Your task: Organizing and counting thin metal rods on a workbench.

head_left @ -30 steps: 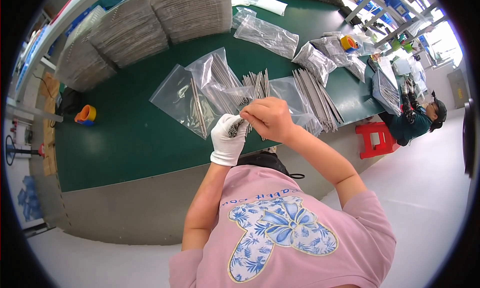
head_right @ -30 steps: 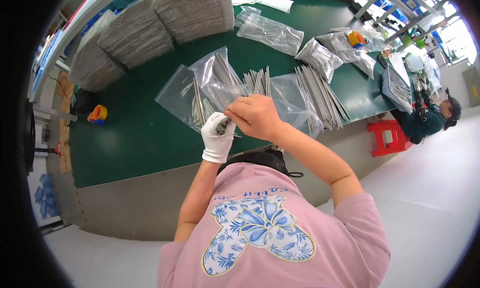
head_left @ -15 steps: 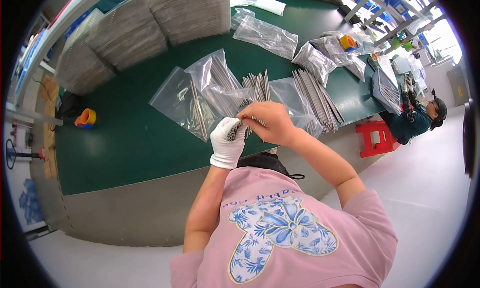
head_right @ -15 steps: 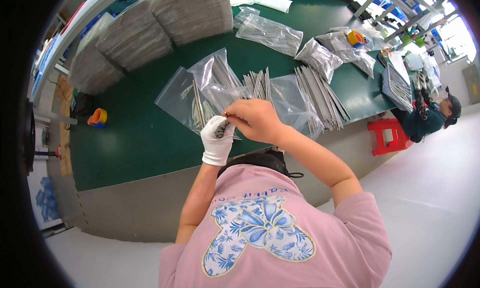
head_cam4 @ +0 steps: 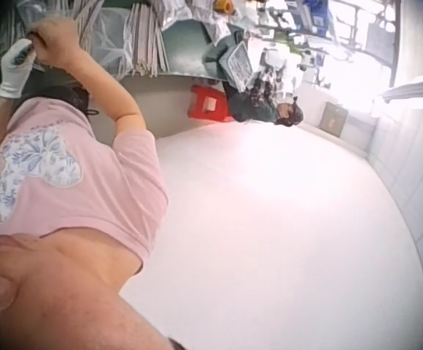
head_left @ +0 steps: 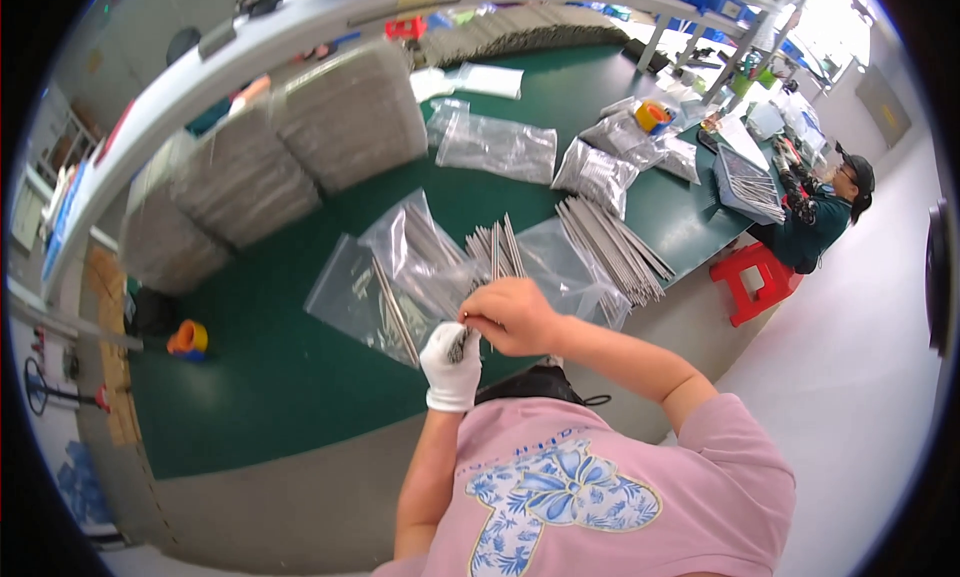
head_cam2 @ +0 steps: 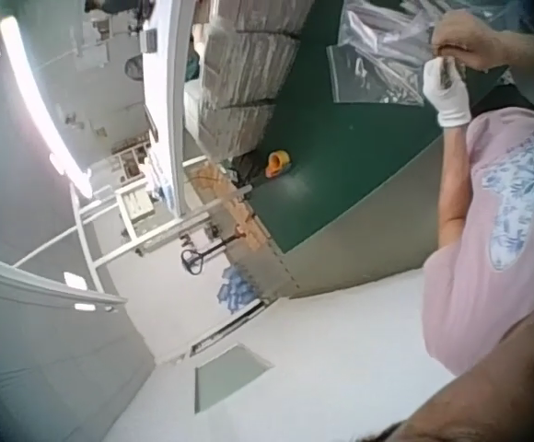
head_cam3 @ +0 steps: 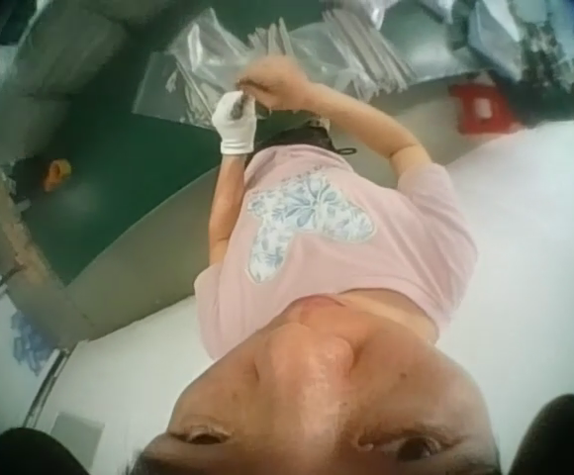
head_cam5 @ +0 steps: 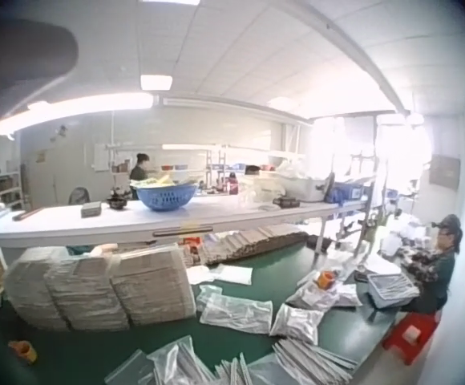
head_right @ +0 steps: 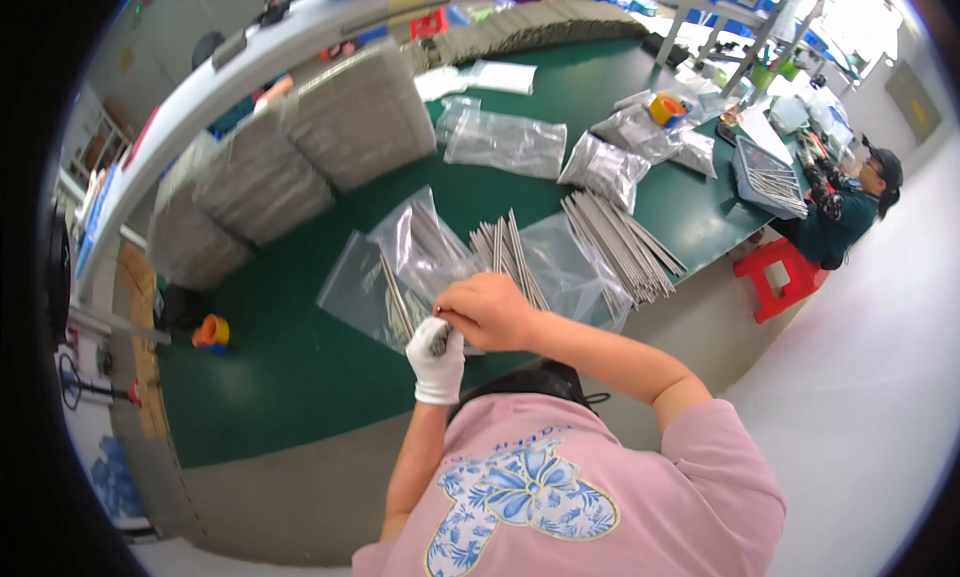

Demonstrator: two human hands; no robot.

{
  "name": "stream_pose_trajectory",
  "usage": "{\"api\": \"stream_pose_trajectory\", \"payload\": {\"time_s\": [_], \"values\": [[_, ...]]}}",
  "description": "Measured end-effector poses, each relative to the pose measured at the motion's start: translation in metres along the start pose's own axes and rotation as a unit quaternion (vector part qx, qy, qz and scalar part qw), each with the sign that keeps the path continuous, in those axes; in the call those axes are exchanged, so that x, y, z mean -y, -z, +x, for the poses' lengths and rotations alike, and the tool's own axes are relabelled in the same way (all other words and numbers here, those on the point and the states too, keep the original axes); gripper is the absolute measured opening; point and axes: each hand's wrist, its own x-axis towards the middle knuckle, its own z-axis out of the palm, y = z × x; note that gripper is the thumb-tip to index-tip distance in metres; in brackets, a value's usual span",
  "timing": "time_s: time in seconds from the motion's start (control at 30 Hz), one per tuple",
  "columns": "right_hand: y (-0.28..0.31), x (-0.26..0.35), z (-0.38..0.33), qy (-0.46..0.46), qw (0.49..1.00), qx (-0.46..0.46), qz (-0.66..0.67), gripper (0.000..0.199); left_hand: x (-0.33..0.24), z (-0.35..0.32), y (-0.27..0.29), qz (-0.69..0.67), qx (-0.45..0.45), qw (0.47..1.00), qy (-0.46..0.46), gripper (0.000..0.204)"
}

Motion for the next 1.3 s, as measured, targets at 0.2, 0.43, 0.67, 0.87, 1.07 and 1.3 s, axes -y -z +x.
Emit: {"api": "stream_pose_trajectory", "payload": {"time_s": [0.2, 0.43, 0.67, 0.87, 1.07, 1.3], "values": [[0.008, 0.016, 0.013, -0.008, 1.000, 0.017, -0.020, 0.011, 0.006, -0.008, 0.006, -0.037, -0.003, 0.999, 0.015, 0.013], [-0.009, -0.011, -0.019, -0.019, 0.996, 0.076, -0.051, 0.010, 0.016, -0.009, 0.006, -0.029, 0.046, 0.998, 0.028, 0.010], [0.050, -0.025, -0.007, -0.082, 0.984, -0.087, -0.133, 0.011, 0.014, 0.000, 0.003, -0.128, 0.039, 0.984, 0.115, 0.009], [0.139, -0.069, -0.029, -0.216, 0.914, -0.299, -0.171, 0.006, 0.006, 0.007, 0.005, -0.081, 0.040, 0.987, 0.132, 0.009], [0.132, -0.153, -0.101, -0.367, 0.735, -0.485, -0.300, 0.011, 0.004, 0.006, 0.009, -0.029, 0.029, 0.986, 0.161, 0.009], [0.111, -0.178, -0.233, -0.614, 0.535, -0.545, -0.197, 0.019, -0.002, 0.002, 0.006, -0.015, 0.016, 0.993, 0.113, 0.009]]}}
